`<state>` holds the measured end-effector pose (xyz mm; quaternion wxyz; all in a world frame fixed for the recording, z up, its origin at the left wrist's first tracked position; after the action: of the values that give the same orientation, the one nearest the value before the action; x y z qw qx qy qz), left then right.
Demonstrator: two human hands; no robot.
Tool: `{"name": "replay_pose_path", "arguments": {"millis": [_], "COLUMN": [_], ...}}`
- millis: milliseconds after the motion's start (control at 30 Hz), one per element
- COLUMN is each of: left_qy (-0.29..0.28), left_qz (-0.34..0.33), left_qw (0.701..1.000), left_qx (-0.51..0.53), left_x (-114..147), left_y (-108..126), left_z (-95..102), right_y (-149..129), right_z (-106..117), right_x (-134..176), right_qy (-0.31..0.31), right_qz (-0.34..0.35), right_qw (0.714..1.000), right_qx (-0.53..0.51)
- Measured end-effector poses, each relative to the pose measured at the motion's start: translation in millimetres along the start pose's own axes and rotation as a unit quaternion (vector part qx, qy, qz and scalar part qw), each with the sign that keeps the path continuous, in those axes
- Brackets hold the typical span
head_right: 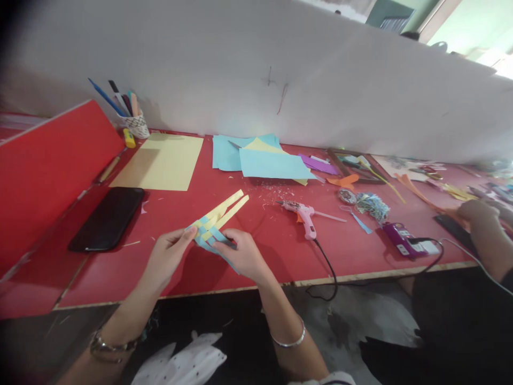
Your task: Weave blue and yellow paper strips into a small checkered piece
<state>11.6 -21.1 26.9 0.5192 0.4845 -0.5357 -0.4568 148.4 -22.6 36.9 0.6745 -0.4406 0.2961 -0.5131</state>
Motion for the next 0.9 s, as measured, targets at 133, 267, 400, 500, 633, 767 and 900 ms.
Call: {"name": "replay_pose_path", "arguments": {"millis": [133, 267, 400, 500, 633, 767, 900], "left_qy": [-0.041, -0.062, -0.037, -0.021, 0.002, -0.034, -0.017], "left_qz": [0.01, 0.012, 0.005, 0.009, 0.015, 0.014, 0.005], "left_qw": [0.999, 0.998, 0.999, 1.0, 1.0, 0.999, 1.0], "left_qx": [0.01, -0.003, -0.005, 0.009, 0.026, 0.011, -0.019], "left_x": [-2.9, -6.6, -7.7, -6.5, -4.8, -5.6, -8.5], "left_y": [0.1, -0.4, -2.0, -3.3, -4.1, -3.0, 3.1], "left_z": [-4.0, -4.6, -1.1, -0.6, 0.6, -1.9, 2.4], "right_y": [0.3, -2.1, -3.7, -4.5, -7.0, -3.7, 1.5], "right_z": [2.0, 1.2, 0.4, -0.3, 0.0, 0.3, 0.2], "right_x": [1.4, 1.4, 0.5, 0.0, -0.1, 1.2, 5.3], "right_qy": [0.008, -0.008, -0.018, -0.026, -0.021, -0.019, -0.034], "right_qz": [0.002, 0.02, 0.036, 0.048, 0.071, 0.059, 0.062], "right_qw": [1.0, 0.999, 0.998, 0.998, 0.997, 0.997, 0.996], "right_qx": [0.015, 0.035, 0.043, 0.039, 0.035, 0.055, 0.055]}}
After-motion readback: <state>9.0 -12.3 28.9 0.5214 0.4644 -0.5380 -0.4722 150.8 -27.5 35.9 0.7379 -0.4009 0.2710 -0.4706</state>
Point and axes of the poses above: each hand's wrist, its own x-axis away from the middle knuckle, its own z-axis out of the back of the hand, y = z × x, the point moved 6 cm from there along -x, towards the middle knuckle, and after that the axes turned 3 degrees about z, right-handed, at the moved point
